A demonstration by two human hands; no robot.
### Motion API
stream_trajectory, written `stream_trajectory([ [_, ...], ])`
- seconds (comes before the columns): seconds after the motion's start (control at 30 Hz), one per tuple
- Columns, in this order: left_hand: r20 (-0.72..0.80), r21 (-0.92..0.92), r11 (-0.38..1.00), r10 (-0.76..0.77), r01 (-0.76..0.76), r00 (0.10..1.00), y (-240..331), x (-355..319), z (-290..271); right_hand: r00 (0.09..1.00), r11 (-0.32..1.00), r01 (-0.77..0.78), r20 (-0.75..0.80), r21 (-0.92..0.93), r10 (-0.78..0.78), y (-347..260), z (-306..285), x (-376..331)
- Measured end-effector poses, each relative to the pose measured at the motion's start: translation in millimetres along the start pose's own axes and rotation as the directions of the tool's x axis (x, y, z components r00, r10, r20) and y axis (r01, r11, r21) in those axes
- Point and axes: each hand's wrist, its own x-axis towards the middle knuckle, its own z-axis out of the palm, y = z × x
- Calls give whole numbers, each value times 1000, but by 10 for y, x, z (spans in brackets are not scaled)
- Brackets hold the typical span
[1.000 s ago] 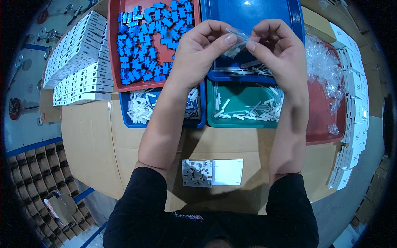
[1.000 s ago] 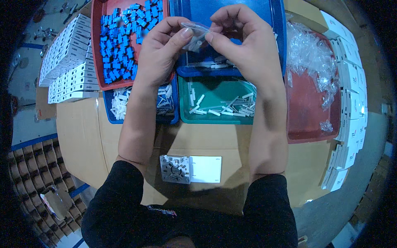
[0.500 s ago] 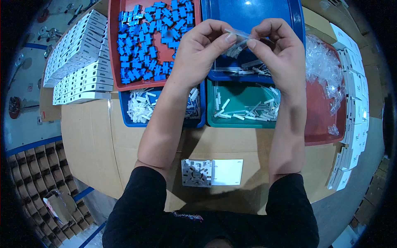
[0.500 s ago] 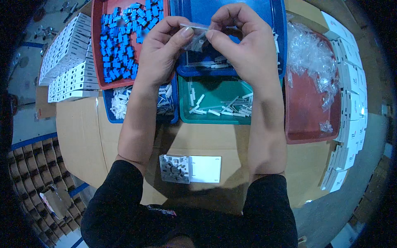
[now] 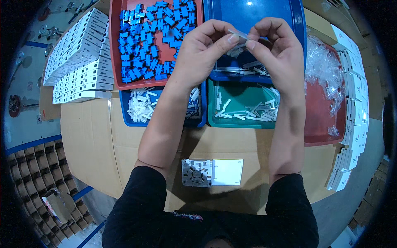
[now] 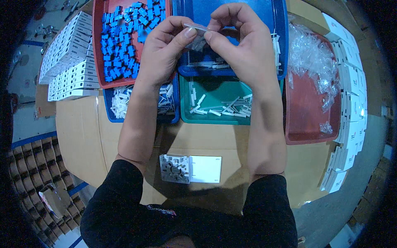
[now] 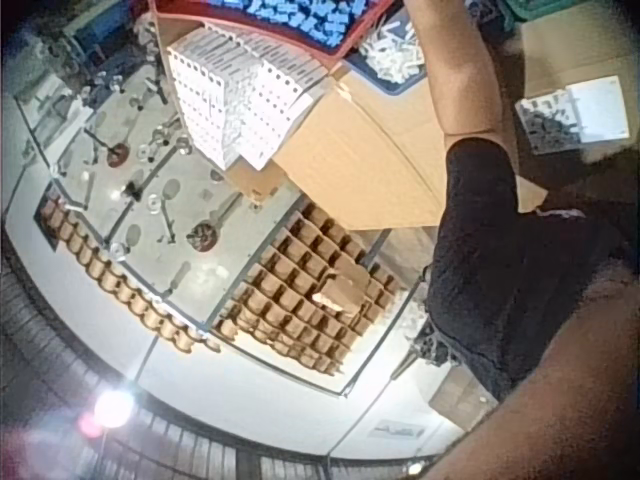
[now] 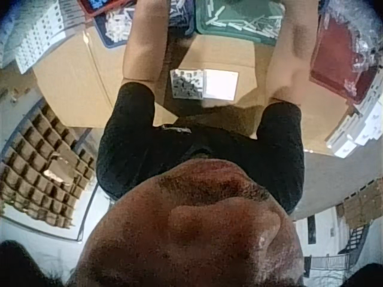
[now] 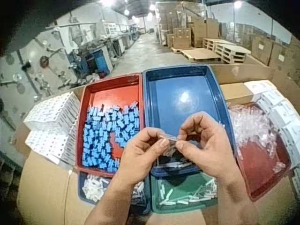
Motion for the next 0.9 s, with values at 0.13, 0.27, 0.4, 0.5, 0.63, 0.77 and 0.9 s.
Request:
stream_trajectory([
  [0.13, 19, -1, 1000, 10, -10, 1000, -16, -4, -4, 1000, 1000, -5, 6, 1, 5, 18, -14, 0],
  [0.27, 24, 15, 1000, 4, -4, 1000, -23, -2, -16, 1000, 999, -8, 6, 34, 8, 20, 2, -6],
  [0.4, 41, 24, 1000, 0, -1, 999, -6, 5, -7, 1000, 1000, 13, 1, 5, -13, -7, 24, 2],
  [0.5, 43, 33, 999, 1, -3, 999, -35, 0, -8, 1000, 1000, 11, 1, 22, -11, 6, 23, 1],
  [0.63, 61, 70, 997, 18, -22, 998, -7, -3, -15, 1000, 998, -1, 4, 62, 1, 35, 20, -7],
  [0.77, 45, 34, 999, -8, 6, 999, -12, -7, -18, 1000, 1000, 1, 3, 8, -1, 41, 22, 1],
  [0.9, 54, 5, 999, -41, 41, 998, -24, 9, 8, 999, 999, 48, -16, -11, -48, -12, 17, 6],
])
